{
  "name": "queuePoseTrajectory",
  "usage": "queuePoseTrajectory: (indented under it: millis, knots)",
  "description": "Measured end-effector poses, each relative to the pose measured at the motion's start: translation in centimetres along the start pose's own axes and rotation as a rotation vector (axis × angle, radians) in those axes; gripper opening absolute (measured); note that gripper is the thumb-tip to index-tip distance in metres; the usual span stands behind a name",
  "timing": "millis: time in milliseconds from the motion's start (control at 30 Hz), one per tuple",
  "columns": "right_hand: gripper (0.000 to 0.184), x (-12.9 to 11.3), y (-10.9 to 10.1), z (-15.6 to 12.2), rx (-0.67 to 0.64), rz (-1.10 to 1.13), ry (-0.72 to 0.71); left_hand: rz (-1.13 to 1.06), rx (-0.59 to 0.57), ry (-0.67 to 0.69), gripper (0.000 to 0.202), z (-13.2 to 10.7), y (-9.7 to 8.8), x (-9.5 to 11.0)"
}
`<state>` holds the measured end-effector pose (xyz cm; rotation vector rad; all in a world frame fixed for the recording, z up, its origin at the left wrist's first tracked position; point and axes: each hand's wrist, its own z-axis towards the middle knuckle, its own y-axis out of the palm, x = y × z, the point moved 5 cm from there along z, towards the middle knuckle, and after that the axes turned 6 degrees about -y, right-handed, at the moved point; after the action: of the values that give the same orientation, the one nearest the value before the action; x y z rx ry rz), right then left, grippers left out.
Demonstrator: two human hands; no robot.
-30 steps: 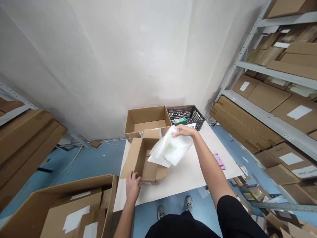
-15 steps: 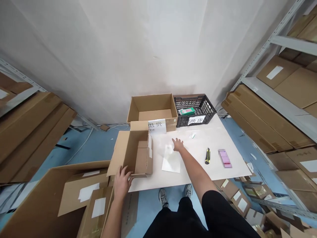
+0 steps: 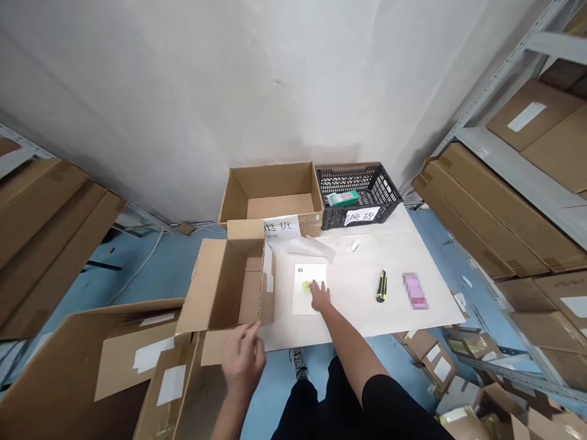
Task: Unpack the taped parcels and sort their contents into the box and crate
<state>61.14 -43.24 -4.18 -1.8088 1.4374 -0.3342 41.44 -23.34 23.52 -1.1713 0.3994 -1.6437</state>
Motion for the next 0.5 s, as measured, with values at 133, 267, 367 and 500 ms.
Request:
queuePoseTrajectory:
  millis: [133, 267, 367, 500]
  knots:
    - [0.092, 4.7, -1.1, -1.2, -0.013, 0.032, 0.136, -0.224, -0.437, -0.043, 0.043, -1.1, 10.2, 3.3]
    - [0.092, 8.7, -0.1, -3.0, -0.036, 0.074, 0.238, -0.231, -0.810, -0.394, 0.058, -2.8, 21.6, 0.3]
    - [0.091, 10.3, 1.8, -4.1, -0.040, 0.087, 0.158, -0.107, -0.952, -0.646, 0.064, -3.8, 27.8, -3.3]
    - [0.091, 11.6, 3.8, -4.7, -0.056, 0.096, 0.001, -0.006, -0.961, -0.769, 0.062, -3.5, 32.3, -6.1]
